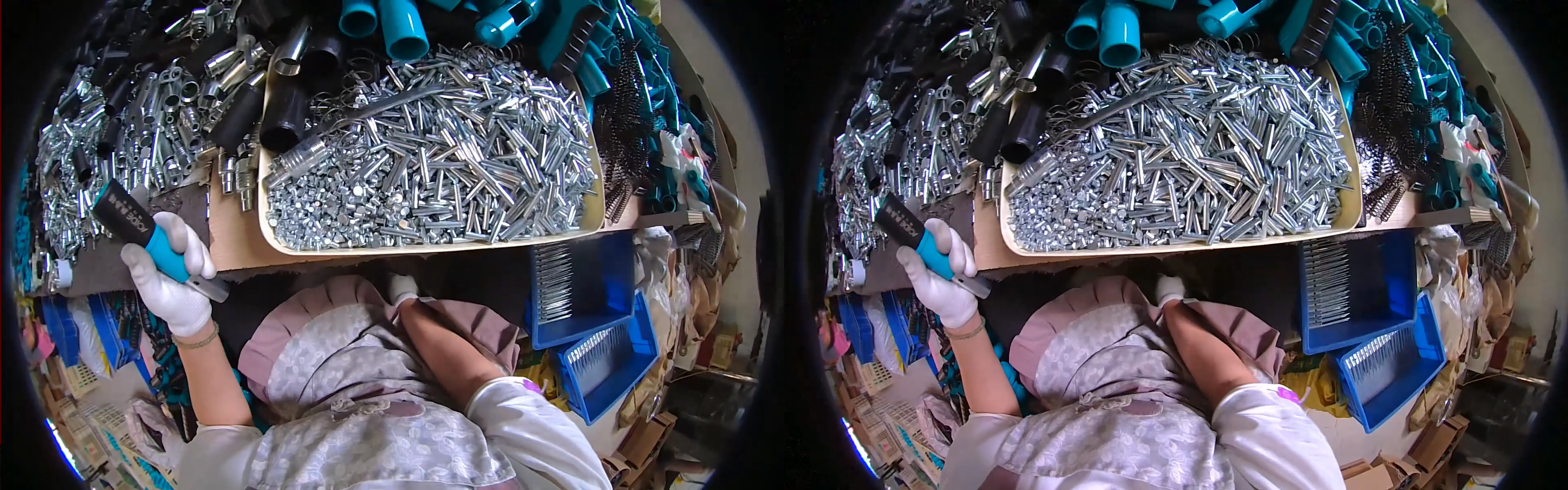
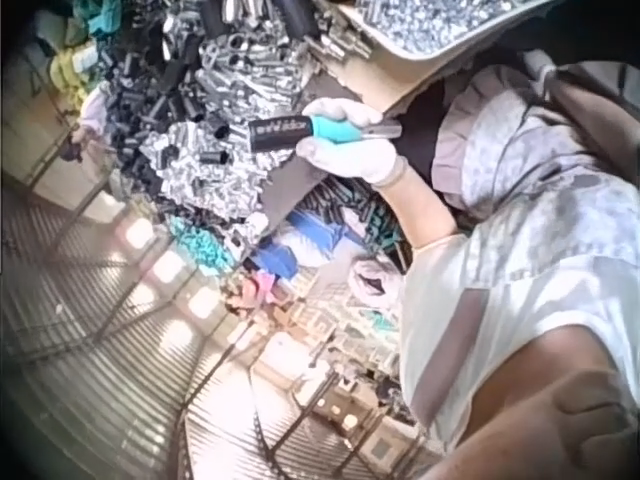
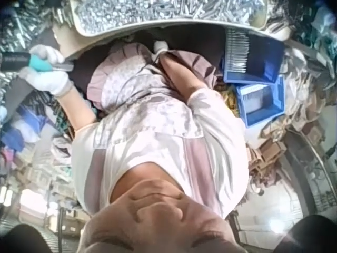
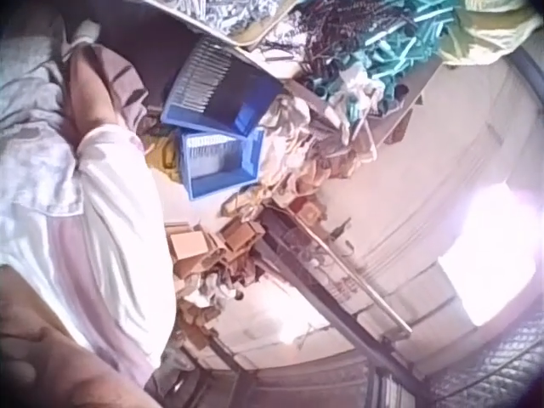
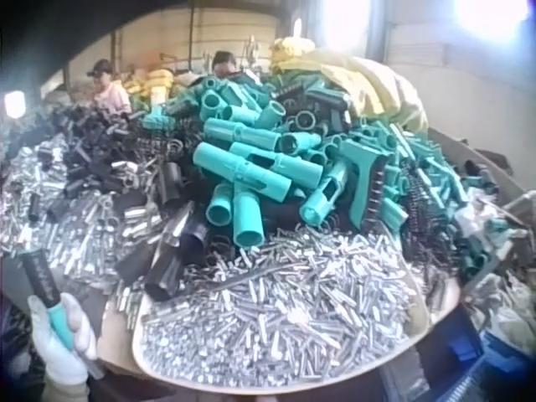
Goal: Assembling plastic and metal hardware components at a workbench in a factory setting.
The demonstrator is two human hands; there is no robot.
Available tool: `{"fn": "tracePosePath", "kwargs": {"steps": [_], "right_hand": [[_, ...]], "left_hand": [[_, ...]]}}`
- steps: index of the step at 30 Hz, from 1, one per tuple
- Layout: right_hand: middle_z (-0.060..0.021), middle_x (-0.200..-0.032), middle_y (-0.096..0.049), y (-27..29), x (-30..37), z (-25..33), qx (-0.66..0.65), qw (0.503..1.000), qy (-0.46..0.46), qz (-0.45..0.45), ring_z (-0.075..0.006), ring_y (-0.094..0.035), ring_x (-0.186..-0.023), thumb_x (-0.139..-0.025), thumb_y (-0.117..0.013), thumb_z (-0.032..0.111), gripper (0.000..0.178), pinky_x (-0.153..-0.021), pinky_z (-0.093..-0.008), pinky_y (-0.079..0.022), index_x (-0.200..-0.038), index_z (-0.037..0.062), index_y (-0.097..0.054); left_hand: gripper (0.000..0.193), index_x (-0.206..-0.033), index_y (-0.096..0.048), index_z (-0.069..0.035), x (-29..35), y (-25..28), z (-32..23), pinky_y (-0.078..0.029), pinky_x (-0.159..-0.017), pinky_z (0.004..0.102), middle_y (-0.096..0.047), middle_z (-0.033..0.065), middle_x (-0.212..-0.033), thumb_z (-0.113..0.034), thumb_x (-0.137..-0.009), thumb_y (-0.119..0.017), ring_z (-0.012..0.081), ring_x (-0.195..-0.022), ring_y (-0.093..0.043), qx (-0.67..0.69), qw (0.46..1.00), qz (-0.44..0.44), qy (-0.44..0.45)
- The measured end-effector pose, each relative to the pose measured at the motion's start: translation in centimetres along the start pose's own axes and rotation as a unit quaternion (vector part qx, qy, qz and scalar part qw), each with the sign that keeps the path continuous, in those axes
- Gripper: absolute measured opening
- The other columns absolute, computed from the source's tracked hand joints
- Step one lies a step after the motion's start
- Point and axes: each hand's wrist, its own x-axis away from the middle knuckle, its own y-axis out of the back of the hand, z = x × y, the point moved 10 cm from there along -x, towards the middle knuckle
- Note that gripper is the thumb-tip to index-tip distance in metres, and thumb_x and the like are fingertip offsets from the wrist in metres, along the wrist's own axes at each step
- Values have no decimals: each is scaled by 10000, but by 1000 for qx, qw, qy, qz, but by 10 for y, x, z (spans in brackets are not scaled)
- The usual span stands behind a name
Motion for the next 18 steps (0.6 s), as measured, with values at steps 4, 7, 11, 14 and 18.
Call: {"fn": "tracePosePath", "kwargs": {"steps": [4,7,11,14,18], "right_hand": [[-176,-913,-730,30,-17,43,-64,997,32,10,-290,-706,-748,-980,-524,253,302,-631,-381,-557,-1156,47,-658],[-171,-901,-728,101,-96,76,-117,991,67,-20,-283,-701,-732,-984,-524,256,297,-619,-375,-553,-1149,46,-655],[-165,-886,-725,223,-201,183,-185,967,168,-45,-274,-695,-710,-988,-524,260,292,-603,-367,-547,-1138,45,-651],[-160,-875,-722,262,-254,222,-230,949,214,-29,-268,-690,-694,-991,-524,262,288,-591,-361,-543,-1131,44,-648],[-153,-860,-719,270,-285,255,-296,921,253,22,-259,-683,-672,-995,-524,266,283,-575,-352,-538,-1121,43,-645]], "left_hand": [[739,-1155,-539,-13,9,14,7,-310,-399,246,-407,-20,-743,-712,-933,-456,84,-500,-366,-20,998,-50,39],[746,-1122,-511,-35,17,14,10,-307,-367,240,-431,-17,-716,-747,-910,-449,87,-460,-403,-11,995,-91,48],[760,-1534,-305,-159,30,27,-4,-478,-331,415,-510,143,-704,-492,-927,-618,290,-456,-554,57,997,-60,4],[807,-1553,-135,-128,38,24,1,-561,-469,487,-545,198,-748,-470,-970,-575,350,-543,-602,120,991,-65,8],[784,-1542,-186,-76,42,22,-15,-467,-296,380,-488,114,-673,-532,-993,-511,211,-358,-460,-40,995,-79,-46]]}}
